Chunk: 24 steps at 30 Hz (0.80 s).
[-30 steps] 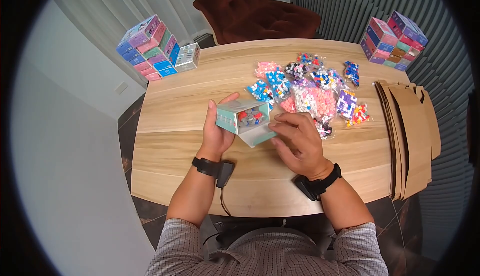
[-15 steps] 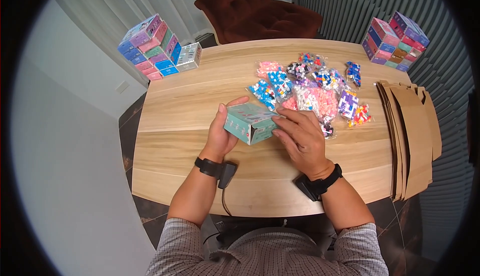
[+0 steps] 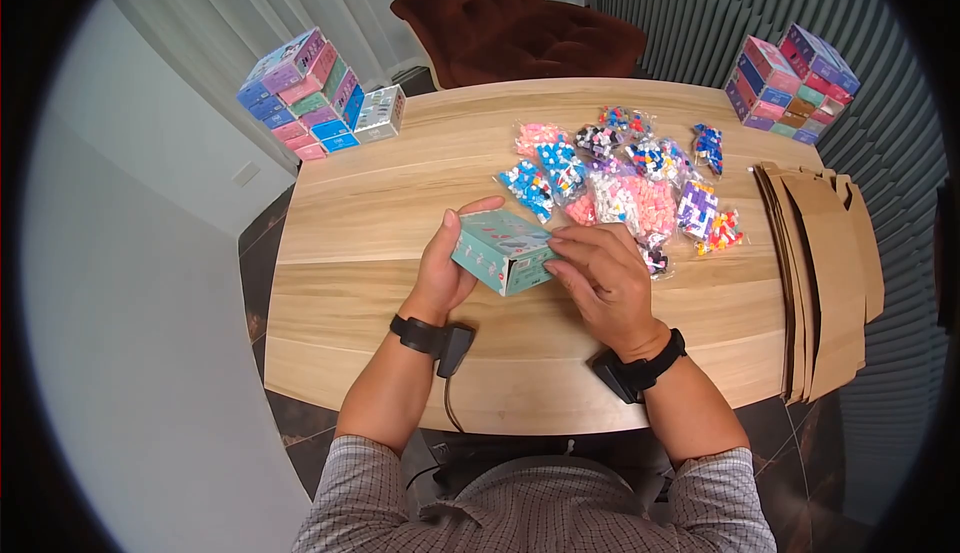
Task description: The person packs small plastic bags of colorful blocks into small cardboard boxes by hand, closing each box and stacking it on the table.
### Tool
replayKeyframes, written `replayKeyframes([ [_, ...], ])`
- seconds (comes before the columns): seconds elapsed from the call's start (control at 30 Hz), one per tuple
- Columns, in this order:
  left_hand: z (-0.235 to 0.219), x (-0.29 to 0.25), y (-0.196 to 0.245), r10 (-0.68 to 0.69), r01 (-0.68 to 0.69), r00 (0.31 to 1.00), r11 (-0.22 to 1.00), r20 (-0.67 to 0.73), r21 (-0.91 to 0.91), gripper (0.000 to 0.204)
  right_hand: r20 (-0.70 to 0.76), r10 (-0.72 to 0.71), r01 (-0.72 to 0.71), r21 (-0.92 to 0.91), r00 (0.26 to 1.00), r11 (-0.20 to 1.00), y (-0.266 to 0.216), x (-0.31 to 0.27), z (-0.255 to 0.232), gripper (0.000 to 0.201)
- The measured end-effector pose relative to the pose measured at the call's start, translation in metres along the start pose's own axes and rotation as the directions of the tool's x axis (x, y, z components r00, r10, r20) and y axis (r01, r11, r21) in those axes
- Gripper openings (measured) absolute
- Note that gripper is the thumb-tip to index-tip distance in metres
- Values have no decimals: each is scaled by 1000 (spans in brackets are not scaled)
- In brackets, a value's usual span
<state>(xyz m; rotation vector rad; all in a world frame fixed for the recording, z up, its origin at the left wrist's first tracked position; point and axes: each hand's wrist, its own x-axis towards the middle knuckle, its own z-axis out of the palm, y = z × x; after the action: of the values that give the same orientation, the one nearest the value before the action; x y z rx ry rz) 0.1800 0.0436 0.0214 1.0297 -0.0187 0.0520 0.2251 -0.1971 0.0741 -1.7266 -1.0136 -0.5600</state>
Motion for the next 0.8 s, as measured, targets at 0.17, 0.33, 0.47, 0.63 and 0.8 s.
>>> replayKeyframes([
  [0.17, 7, -2, 3, -19, 18, 998, 1000, 62, 23, 84, -2, 70, -69, 113, 998, 991, 5, -5, 2, 25],
  [0.33, 15, -8, -1, -65, 61, 991, 997, 120, 40, 83, 36, 123, -127, 142, 992, 982, 6, -4, -3, 25],
  [0.47, 12, -5, -2, -33, 32, 997, 999, 64, 14, 80, -6, 97, -95, 168, 995, 981, 4, -2, -1, 35],
  [0.63, 9, -3, 3, 72, -72, 997, 997, -17, 14, 79, 94, 131, -145, 173, 987, 974, -1, -1, -6, 57],
  [0.8, 10, -3, 4, 84, -85, 996, 995, 7, 58, 81, 155, 91, -101, 56, 984, 993, -2, 1, -5, 65],
])
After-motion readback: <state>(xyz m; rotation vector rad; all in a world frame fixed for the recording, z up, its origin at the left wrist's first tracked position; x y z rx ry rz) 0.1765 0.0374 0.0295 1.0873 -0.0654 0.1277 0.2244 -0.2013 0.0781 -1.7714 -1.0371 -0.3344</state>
